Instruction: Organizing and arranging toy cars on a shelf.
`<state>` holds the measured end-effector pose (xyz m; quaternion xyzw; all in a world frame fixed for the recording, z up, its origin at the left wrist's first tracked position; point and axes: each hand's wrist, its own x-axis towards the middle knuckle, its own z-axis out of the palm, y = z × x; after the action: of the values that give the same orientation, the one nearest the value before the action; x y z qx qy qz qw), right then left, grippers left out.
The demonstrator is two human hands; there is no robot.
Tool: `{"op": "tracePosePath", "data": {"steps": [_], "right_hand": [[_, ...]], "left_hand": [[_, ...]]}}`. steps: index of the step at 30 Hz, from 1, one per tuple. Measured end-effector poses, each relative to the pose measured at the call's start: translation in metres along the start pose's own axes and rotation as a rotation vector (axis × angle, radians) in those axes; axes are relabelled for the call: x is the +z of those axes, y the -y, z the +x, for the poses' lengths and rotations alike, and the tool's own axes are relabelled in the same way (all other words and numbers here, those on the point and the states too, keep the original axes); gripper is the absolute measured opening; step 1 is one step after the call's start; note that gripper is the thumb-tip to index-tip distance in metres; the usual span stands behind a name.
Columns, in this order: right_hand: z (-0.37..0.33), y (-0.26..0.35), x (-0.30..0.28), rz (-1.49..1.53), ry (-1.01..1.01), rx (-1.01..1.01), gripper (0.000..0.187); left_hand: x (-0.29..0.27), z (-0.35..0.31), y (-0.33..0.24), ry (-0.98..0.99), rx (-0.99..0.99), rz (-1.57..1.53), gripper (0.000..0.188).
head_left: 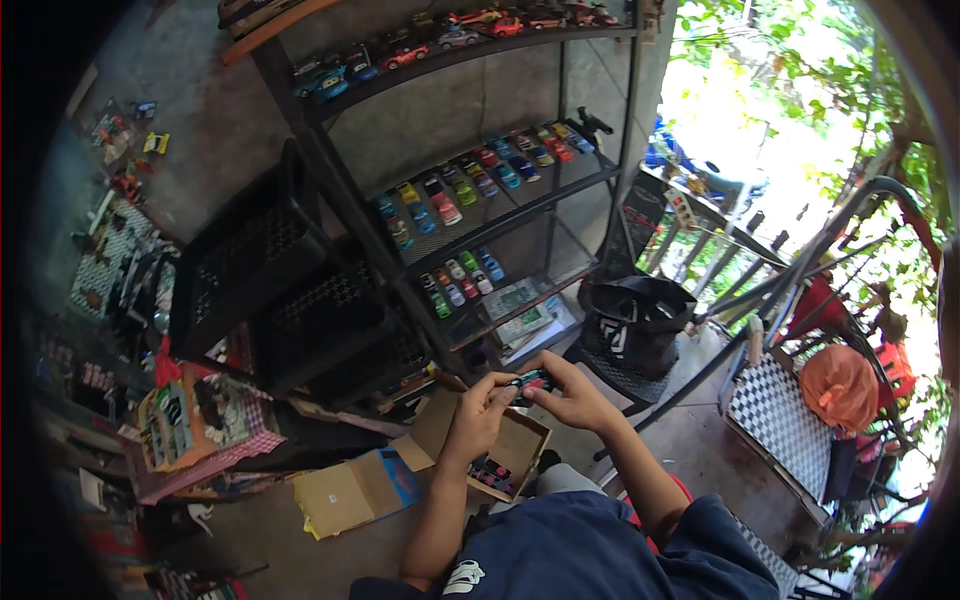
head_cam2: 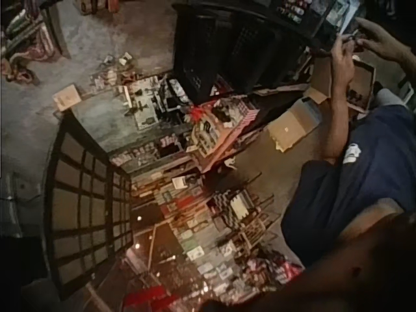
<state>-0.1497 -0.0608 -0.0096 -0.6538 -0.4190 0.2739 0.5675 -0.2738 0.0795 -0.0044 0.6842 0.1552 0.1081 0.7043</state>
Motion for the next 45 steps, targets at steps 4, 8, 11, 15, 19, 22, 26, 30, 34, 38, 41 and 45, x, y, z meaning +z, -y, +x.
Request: {"op": "tracePosePath", "data": {"steps": [4, 8, 11, 15, 19, 22, 26, 30, 34, 38, 41, 45], "right_hand": [[-0.007, 0.000, 0.004, -0.100, -0.049, -0.109, 0.027], [-0.005, 0.008, -0.008, -0.180, -0.004, -0.130, 0.028], [0.008, 0.007, -0.022, -0.168, 0.042, -0.173, 0.027], [0.032, -0.006, -0.053, -0.147, 0.135, -0.175, 0.027], [0.054, -0.025, -0.099, -0.109, 0.195, -0.167, 0.028], [0.066, -0.034, -0.137, -0.006, 0.233, -0.123, 0.030], [0.078, -0.040, -0.183, 0.083, 0.256, -0.025, 0.030], [0.089, -0.053, -0.215, 0.095, 0.291, -0.048, 0.030], [0.090, -0.060, -0.231, 0.105, 0.309, -0.081, 0.028], [0.089, -0.068, -0.247, 0.170, 0.339, 0.016, 0.030], [0.088, -0.071, -0.249, 0.188, 0.372, 0.062, 0.030], [0.088, -0.078, -0.243, 0.160, 0.358, 0.024, 0.028]], "left_hand": [[0.000, -0.005, 0.004, 0.062, 0.024, -0.061, 0.022], [0.008, 0.000, 0.006, 0.035, 0.081, -0.100, 0.022], [0.013, 0.011, 0.006, -0.006, 0.078, -0.102, 0.022], [0.029, 0.036, 0.004, -0.112, 0.078, -0.074, 0.022], [0.058, 0.077, 0.003, -0.175, 0.051, -0.072, 0.021], [0.077, 0.111, 0.003, -0.208, 0.028, -0.042, 0.020], [0.105, 0.145, -0.007, -0.200, -0.036, 0.003, 0.020], [0.130, 0.163, -0.007, -0.220, -0.007, -0.058, 0.021], [0.147, 0.171, -0.007, -0.243, -0.014, -0.091, 0.022], [0.156, 0.169, 0.001, -0.239, -0.020, -0.141, 0.023], [0.157, 0.164, 0.006, -0.271, -0.008, -0.093, 0.024], [0.161, 0.162, 0.007, -0.301, -0.022, -0.061, 0.027]]}}
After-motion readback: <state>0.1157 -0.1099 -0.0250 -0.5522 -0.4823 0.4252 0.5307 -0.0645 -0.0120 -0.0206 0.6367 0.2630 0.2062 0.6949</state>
